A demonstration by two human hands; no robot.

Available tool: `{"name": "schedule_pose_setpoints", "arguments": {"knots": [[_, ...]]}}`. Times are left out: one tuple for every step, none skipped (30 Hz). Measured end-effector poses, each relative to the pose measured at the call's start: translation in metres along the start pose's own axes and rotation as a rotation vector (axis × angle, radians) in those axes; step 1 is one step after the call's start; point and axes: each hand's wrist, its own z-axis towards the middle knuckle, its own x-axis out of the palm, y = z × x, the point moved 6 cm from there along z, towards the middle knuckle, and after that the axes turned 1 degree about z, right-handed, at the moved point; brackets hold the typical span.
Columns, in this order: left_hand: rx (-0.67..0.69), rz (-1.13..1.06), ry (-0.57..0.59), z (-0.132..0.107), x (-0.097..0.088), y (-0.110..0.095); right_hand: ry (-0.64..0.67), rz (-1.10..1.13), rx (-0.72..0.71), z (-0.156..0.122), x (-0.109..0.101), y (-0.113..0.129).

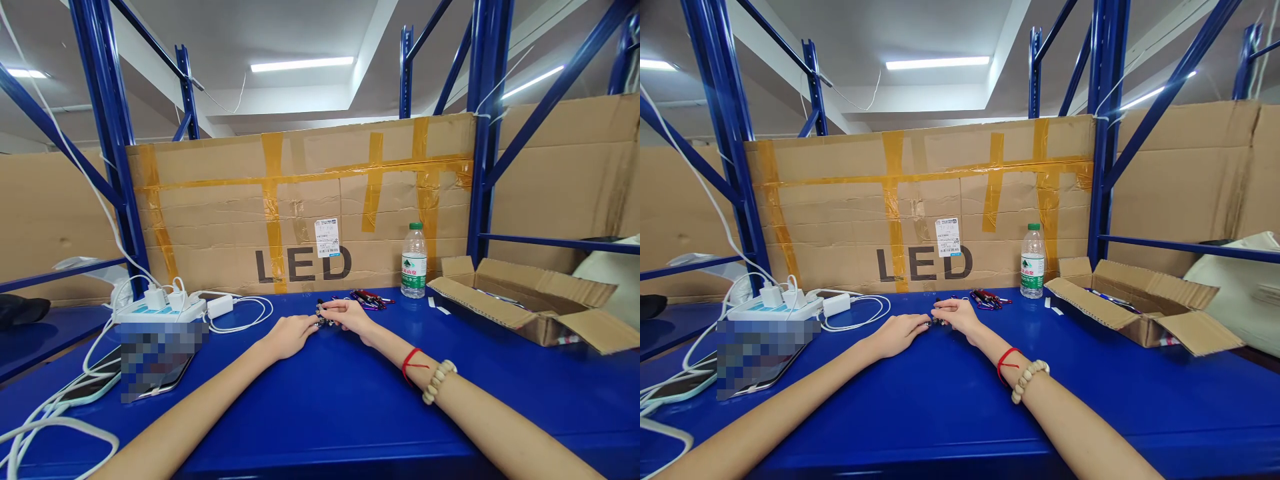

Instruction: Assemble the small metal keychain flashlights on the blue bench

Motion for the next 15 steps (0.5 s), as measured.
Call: {"name": "schedule_pose_setpoints", "arguments": {"knots": [[-0.001, 0.001, 0.001, 0.0001, 0.0003, 0.0005, -0.013, -0.006, 0.005, -0.0002, -0.0009, 0.0], [-0.002, 0.003, 0.001, 0.0002, 0.0005, 0.0009, -0.022, -0.01, 0.006, -0.0002, -0.0016, 0.0001], [-0.001, 0.004, 0.0, 0.0003, 0.0006, 0.0011, -0.029, -0.011, 0.004, 0.0, -0.0019, 0.0001], [0.001, 0.005, -0.003, 0.0003, 0.0005, 0.0011, -0.034, -0.008, -0.001, 0.0004, -0.0021, 0.0001], [0.004, 0.006, -0.006, 0.0004, 0.0003, 0.0009, -0.039, -0.001, -0.007, 0.0009, -0.0024, 0.0001], [0.006, 0.007, -0.007, 0.0004, 0.0002, 0.0007, -0.046, 0.008, -0.011, 0.0015, -0.0028, -0.0001], [0.006, 0.008, -0.007, 0.0004, 0.0, 0.0005, -0.054, 0.021, -0.017, 0.0021, -0.0033, -0.0002], [0.004, 0.01, -0.005, 0.0004, 0.0, 0.0003, -0.064, 0.037, -0.023, 0.0027, -0.0041, -0.0003], [0.001, 0.011, -0.001, 0.0005, 0.0, 0.0003, -0.072, 0.053, -0.027, 0.0032, -0.0049, -0.0004], [-0.002, 0.012, 0.003, 0.0005, 0.0, 0.0002, -0.081, 0.071, -0.025, 0.0036, -0.0059, -0.0007], [-0.002, 0.012, 0.006, 0.0006, 0.0, 0.0001, -0.09, 0.088, -0.02, 0.004, -0.0069, -0.0013], [-0.002, 0.012, 0.007, 0.0006, -0.0001, 0.0, -0.098, 0.103, -0.011, 0.0043, -0.0078, -0.0022], [-0.001, 0.01, 0.008, 0.0006, -0.0002, -0.0001, -0.104, 0.115, 0.0, 0.0047, -0.0085, -0.0032], [0.0, 0.007, 0.009, 0.0007, -0.0002, -0.0001, -0.109, 0.124, 0.013, 0.0052, -0.0091, -0.0046], [0.0, 0.005, 0.008, 0.0007, -0.0002, 0.0, -0.113, 0.132, 0.024, 0.0058, -0.0095, -0.0059]]}}
